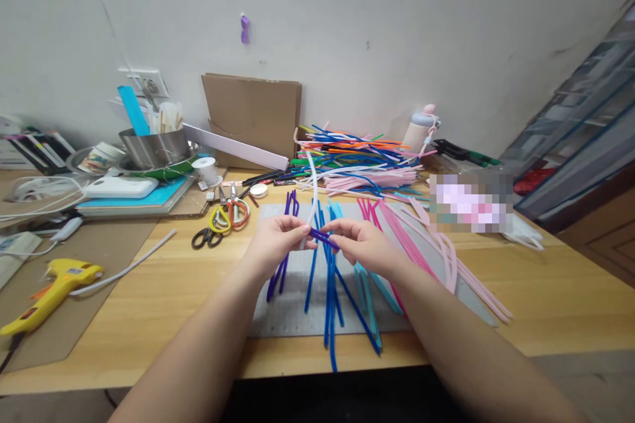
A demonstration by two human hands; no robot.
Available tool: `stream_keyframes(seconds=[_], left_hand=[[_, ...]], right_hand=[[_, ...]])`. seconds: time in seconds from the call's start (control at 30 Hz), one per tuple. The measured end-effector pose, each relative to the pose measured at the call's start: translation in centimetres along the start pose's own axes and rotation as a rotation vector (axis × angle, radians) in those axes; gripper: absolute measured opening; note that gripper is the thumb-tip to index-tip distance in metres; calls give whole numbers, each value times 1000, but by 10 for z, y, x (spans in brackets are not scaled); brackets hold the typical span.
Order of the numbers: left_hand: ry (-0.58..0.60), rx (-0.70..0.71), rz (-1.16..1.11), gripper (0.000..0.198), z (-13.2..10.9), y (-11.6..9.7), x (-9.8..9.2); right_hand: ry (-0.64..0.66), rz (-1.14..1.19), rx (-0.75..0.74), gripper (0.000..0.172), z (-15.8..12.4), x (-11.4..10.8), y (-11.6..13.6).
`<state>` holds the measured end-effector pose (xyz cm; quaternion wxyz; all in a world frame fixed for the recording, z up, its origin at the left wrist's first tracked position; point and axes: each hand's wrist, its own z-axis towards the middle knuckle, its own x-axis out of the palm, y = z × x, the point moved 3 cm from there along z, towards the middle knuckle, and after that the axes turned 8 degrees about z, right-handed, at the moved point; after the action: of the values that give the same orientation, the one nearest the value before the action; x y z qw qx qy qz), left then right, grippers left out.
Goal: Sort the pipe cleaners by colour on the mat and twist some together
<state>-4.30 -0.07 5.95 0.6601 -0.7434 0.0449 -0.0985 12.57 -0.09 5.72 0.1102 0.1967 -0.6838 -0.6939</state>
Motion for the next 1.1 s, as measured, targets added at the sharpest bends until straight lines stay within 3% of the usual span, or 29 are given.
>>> stream_keyframes(seconds=[0.1, 0.17, 0.4, 0.73, 0.97, 1.1], left_hand=[[26, -16, 37, 33, -1, 3, 4], [37, -21, 50, 32, -1, 5, 6], [18, 5, 65, 33, -1, 8, 12], [-29, 92, 187, 27, 1, 9, 11], [-86, 124, 250, 24, 5, 10, 2], [-123, 134, 263, 25, 6, 10, -2]], right_hand=[[11, 26, -153, 29, 2, 3, 0], [16, 63, -174, 23, 2, 5, -1], [-21, 29, -74, 16, -1, 4, -1], [-23, 16, -56, 17, -2, 4, 3], [-58, 36, -48, 26, -1, 2, 6], [-31, -10, 35, 30, -1, 3, 4]])
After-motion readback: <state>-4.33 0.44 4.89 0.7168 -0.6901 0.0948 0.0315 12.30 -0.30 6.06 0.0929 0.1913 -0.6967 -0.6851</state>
